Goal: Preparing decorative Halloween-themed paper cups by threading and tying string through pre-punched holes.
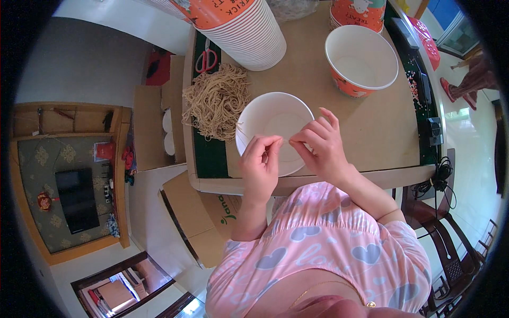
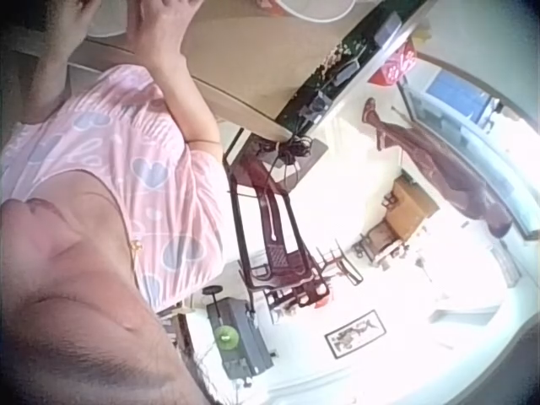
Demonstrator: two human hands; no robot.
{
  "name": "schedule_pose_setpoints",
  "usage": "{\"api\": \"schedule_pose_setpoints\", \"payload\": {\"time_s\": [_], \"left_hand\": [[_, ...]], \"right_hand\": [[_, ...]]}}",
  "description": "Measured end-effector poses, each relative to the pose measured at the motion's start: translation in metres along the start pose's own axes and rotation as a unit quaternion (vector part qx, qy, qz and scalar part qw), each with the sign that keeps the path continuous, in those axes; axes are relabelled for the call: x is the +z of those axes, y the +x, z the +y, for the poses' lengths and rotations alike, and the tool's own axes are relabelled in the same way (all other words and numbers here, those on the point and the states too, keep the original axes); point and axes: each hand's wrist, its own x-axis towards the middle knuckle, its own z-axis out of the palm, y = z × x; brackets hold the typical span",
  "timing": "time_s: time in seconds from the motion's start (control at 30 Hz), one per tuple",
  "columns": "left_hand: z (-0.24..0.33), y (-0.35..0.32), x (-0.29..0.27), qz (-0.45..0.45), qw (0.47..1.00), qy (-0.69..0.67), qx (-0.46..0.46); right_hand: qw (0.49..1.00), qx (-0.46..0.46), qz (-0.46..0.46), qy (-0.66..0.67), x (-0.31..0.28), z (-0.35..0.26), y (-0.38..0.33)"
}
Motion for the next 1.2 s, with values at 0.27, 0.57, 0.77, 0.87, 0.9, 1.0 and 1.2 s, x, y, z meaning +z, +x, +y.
{"api": "schedule_pose_setpoints", "payload": {"time_s": [0.27, 0.57, 0.77, 0.87, 0.9, 1.0, 1.2], "left_hand": [[-0.004, 0.001, 0.001, 0.016, 1.000, 0.004, 0.014], [0.011, 0.001, -0.004, -0.031, 0.998, -0.057, 0.003], [0.014, 0.008, -0.022, -0.149, 0.980, -0.130, -0.016], [0.017, 0.013, -0.027, -0.142, 0.910, -0.365, -0.136], [0.014, 0.015, -0.030, -0.132, 0.895, -0.405, -0.132], [0.013, 0.022, -0.029, -0.110, 0.864, -0.478, -0.115], [0.018, 0.025, -0.025, -0.102, 0.869, -0.469, -0.121]], "right_hand": [[1.000, -0.001, -0.023, 0.011, -0.003, -0.001, 0.001], [0.997, 0.033, -0.021, 0.065, -0.012, -0.002, 0.007], [0.991, 0.023, -0.045, 0.127, -0.030, 0.000, 0.009], [0.988, 0.048, -0.077, 0.126, -0.040, 0.003, 0.000], [0.988, 0.048, -0.076, 0.124, -0.040, 0.005, -0.005], [0.979, 0.117, -0.061, 0.153, -0.039, 0.014, -0.019], [0.968, 0.170, -0.076, 0.170, -0.046, 0.023, -0.021]]}}
